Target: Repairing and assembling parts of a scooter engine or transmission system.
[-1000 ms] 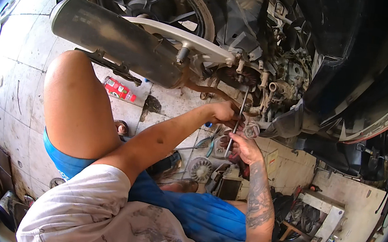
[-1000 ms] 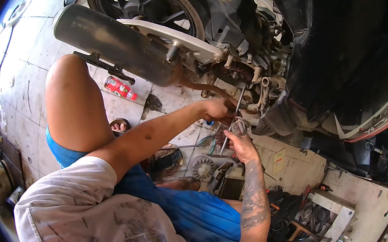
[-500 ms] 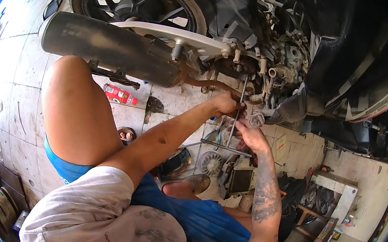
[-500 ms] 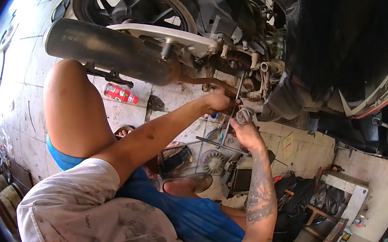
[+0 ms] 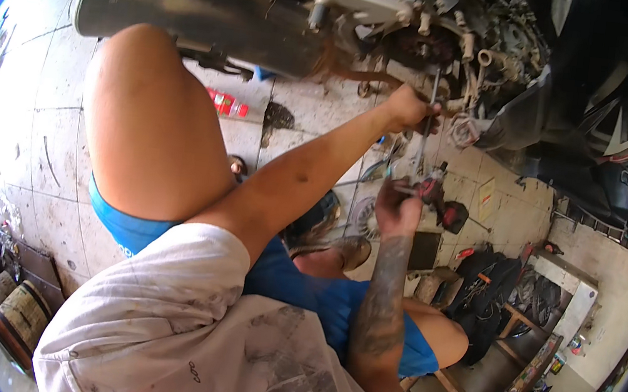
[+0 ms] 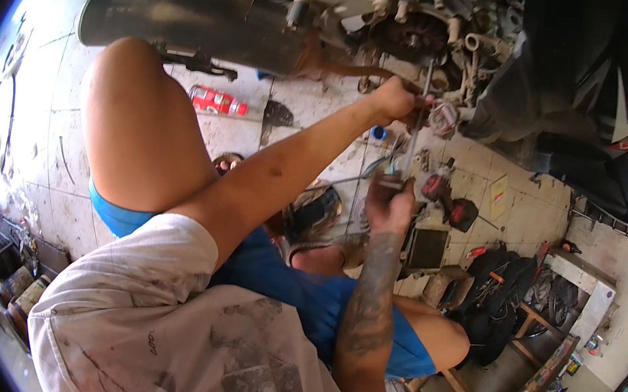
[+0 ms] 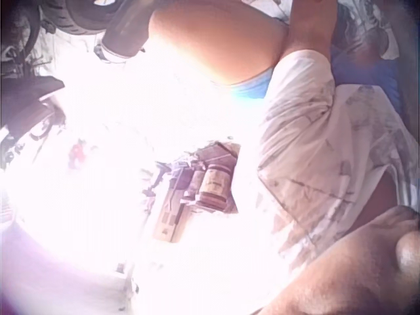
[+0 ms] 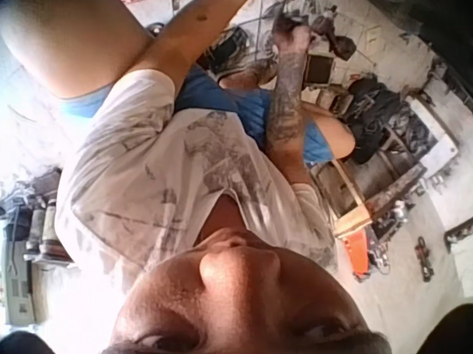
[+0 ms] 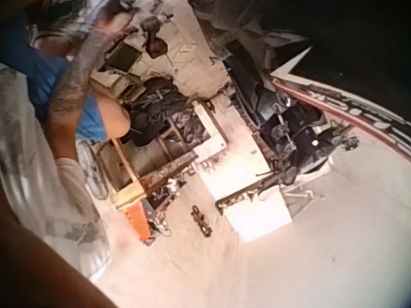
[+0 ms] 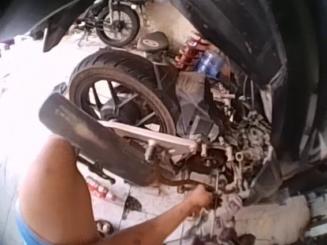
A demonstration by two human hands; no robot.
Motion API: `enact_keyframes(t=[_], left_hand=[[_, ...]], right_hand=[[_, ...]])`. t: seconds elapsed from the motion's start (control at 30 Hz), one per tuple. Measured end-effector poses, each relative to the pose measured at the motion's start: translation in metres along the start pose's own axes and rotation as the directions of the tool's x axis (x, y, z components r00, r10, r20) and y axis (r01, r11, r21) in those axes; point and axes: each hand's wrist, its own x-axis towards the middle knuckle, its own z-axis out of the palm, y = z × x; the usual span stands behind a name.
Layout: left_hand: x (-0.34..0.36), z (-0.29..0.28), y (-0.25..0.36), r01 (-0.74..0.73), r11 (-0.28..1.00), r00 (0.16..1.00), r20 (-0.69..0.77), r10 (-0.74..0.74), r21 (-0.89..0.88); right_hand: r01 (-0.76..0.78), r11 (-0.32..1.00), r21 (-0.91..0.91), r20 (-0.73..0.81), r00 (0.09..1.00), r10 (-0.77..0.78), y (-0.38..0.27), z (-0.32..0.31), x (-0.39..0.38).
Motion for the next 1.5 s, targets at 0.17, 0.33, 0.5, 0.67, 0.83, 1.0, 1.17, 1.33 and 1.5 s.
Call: enact_keyframes(t=[0.17,0.33,0.5,0.67,0.83,1.0,1.17,1.33,1.5], left_hand=[[0.002,-0.002,-0.002,0.017,0.998,1.000,0.008,-0.017,0.058],[0.012,-0.005,-0.015,0.001,0.997,1.000,0.011,-0.002,0.075],[0.008,0.006,-0.011,0.065,0.995,0.998,0.017,-0.066,0.074],[0.007,-0.002,-0.007,0.043,0.993,0.999,-0.017,-0.041,0.110],[0.008,0.011,-0.007,0.032,0.991,0.999,-0.023,-0.030,0.128],[0.008,0.005,0.006,0.056,0.995,0.997,0.054,-0.060,0.088],[0.010,0.003,0.018,0.022,0.995,0.999,0.039,-0.026,0.102],[0.008,0.007,0.018,-0.103,0.983,0.985,0.156,0.079,0.151],[-0.008,0.020,0.056,-0.073,0.997,0.965,0.254,0.062,0.035]], right_hand=[[0.140,0.785,-0.603,0.064,0.990,-0.128,0.008,-0.027,0.009],[0.628,0.157,-0.762,0.422,0.666,-0.616,0.011,-0.016,-0.017],[0.309,0.848,-0.431,0.022,0.943,-0.333,-0.006,-0.015,-0.018],[0.381,-0.590,-0.712,0.691,0.533,-0.489,-0.053,0.026,-0.086],[0.100,-0.938,-0.332,0.804,0.550,-0.226,-0.054,0.031,-0.019],[0.387,-0.827,-0.407,0.844,0.507,-0.178,-0.063,0.017,-0.007],[0.307,-0.875,-0.375,0.735,0.673,-0.079,-0.059,0.005,-0.016],[0.379,-0.824,-0.421,0.852,0.478,-0.215,-0.051,-0.020,-0.053],[0.652,-0.479,-0.588,0.806,0.422,-0.415,-0.060,-0.013,-0.061]])
